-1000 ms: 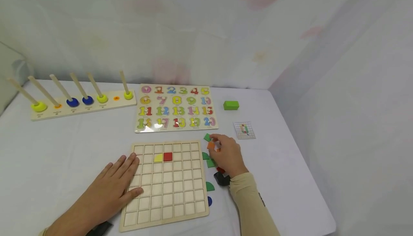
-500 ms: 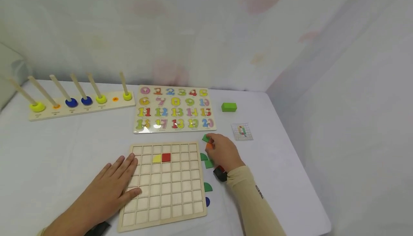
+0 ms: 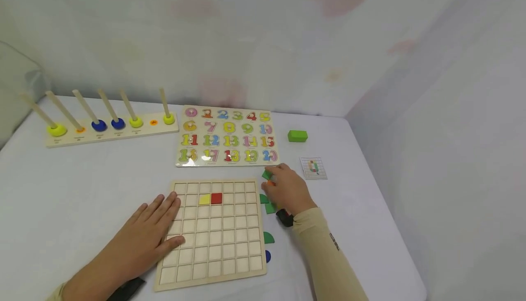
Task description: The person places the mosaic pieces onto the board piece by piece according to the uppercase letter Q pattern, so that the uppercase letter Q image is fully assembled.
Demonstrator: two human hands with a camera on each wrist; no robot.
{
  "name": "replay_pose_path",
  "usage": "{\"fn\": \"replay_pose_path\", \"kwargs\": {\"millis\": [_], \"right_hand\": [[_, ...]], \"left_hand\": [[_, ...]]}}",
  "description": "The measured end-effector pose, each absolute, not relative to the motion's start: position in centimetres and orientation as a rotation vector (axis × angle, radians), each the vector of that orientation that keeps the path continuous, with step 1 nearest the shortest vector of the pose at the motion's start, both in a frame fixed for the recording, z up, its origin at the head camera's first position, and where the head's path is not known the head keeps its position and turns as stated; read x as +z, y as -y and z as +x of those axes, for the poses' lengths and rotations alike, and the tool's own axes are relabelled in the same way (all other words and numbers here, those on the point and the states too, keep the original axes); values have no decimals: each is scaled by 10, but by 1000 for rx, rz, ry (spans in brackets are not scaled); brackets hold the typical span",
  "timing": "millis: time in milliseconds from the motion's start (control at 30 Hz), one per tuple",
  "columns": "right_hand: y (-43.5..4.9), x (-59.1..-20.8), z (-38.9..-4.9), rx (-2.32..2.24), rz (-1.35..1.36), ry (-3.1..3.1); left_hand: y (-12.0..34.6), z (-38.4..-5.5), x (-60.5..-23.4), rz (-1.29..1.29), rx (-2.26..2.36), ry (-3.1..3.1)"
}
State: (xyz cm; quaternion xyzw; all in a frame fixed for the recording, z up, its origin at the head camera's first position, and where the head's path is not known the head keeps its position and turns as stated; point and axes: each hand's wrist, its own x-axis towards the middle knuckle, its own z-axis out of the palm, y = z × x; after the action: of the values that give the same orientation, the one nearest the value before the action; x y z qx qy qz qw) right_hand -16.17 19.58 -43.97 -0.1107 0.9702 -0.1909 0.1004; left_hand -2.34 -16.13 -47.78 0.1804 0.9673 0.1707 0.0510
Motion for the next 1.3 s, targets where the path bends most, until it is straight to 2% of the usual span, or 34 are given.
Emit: {"fn": "replay_pose_path", "kwargs": {"millis": [167, 433, 567, 833, 1100, 1300], "right_hand": [[-208, -432, -158, -619, -293, -2834], [-234, -445, -115, -504, -319, -2849], [-236, -452, -104, -475, -321, -2931], [-231, -453, -101, -407, -531, -3071], [-226, -453, -103, -281, -509, -3113], [-220, -448, -103, -357, -556, -3153]], "left_hand": [[162, -24, -476, 543, 521, -2940], [161, -25, -474, 570, 519, -2944], [162, -26, -475, 566, 520, -2936], [162, -24, -479, 556, 534, -2921], [163, -22, -481, 544, 520, -2932], [162, -24, -479, 556, 540, -2939]]}}
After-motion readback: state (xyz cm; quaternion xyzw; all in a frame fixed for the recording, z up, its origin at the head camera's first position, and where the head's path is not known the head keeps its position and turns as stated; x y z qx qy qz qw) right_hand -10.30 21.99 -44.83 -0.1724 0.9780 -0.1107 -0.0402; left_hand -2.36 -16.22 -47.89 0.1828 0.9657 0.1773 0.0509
